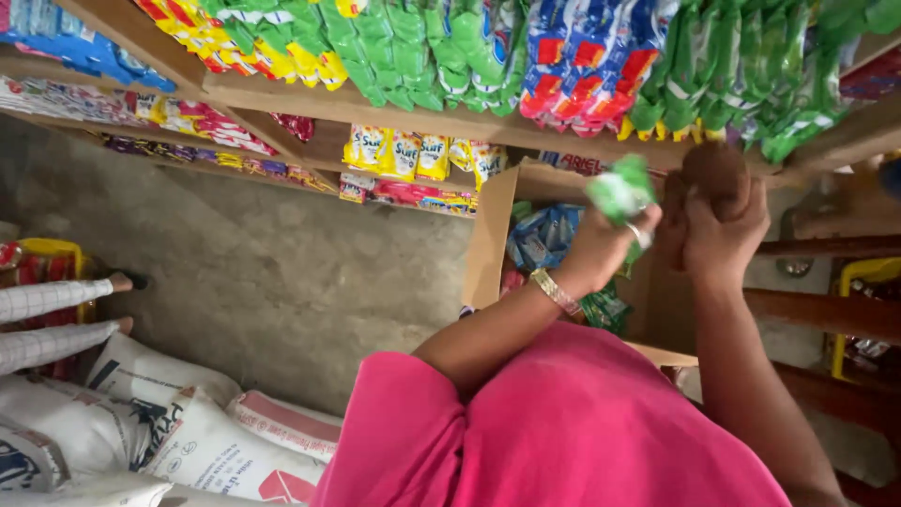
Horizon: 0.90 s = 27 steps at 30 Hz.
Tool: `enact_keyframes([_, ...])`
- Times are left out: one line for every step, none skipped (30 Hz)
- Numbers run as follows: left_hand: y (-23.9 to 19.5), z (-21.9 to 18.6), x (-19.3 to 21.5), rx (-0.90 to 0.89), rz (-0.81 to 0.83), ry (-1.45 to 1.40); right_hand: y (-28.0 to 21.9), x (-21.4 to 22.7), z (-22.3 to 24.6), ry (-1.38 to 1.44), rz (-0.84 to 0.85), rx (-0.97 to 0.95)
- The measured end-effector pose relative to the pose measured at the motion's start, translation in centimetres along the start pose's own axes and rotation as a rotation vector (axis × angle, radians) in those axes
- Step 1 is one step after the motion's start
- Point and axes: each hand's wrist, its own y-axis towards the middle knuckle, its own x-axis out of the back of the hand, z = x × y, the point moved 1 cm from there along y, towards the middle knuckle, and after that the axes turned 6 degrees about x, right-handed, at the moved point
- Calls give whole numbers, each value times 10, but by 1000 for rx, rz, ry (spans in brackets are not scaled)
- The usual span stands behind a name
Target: Sorting and packing detergent sachets into a cardboard box in a grocery store.
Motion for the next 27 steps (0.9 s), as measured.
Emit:
enact_keyframes([11,6,8,22,-50,-352,-7,-4,-4,106,14,-54])
enact_keyframes([20,15,15,45,-108,-711,-16,-6,-8,211,41,-111])
enact_keyframes([21,13,18,41,-117,-720,-26,-8,-10,209,53,-111])
enact_keyframes([23,12,24,75,-151,-791,-36,-12,-12,188,35,-167])
enact_keyframes([26,10,29,108,-185,-862,-45,-14,-15,167,16,-223])
enact_keyframes([21,15,28,111,-196,-866,-47,-20,-4,166,26,-229])
enact_keyframes([18,20,27,100,-209,-823,-47,-24,7,117,24,-118])
enact_keyframes([16,25,25,96,-211,-777,-48,-28,18,63,12,-8])
enact_keyframes([10,27,22,105,-211,-777,-49,-32,17,60,10,-16])
enact_keyframes([5,29,18,166,-243,-748,-49,-34,15,-42,40,-14])
enact_keyframes([0,31,15,227,-274,-719,-49,-37,14,-143,70,-13])
enact_keyframes([0,29,15,231,-272,-723,-39,-35,-5,-149,71,-15])
enact_keyframes([-1,26,14,163,-136,-808,-28,-33,-24,-99,-9,-20])
enact_keyframes([-2,20,16,91,-4,-884,-18,-34,-41,-42,-88,-26])
enact_keyframes([1,15,17,92,-7,-883,-12,-34,-16,-40,-86,-28])
enact_keyframes([4,10,17,33,2,-933,-6,-34,7,138,-48,-115])
enact_keyframes([6,4,16,-27,11,-982,1,-34,31,317,-7,-200])
enact_keyframes([11,6,18,-42,18,-981,-12,-40,34,322,-5,-185])
enact_keyframes([16,9,20,-17,35,-1064,-25,-45,35,199,3,-161])
enact_keyframes([13,16,19,22,42,-1153,-45,-47,38,69,15,-151])
enact_keyframes([15,16,17,20,39,-1158,-37,-47,35,66,20,-150])
enact_keyframes([14,17,17,14,-7,-1135,-31,-46,34,125,-51,-113])
enact_keyframes([13,19,17,9,-54,-1111,-26,-46,32,184,-124,-77])
enact_keyframes([11,21,19,16,-62,-1109,-25,-43,9,185,-122,-87])
enact_keyframes([10,24,19,43,-18,-1175,-25,-40,-15,257,-151,-151])
enact_keyframes([10,27,18,72,34,-1244,-24,-35,-40,324,-184,-211])
enact_keyframes([6,31,17,81,33,-1244,-27,-33,-17,321,-188,-218])
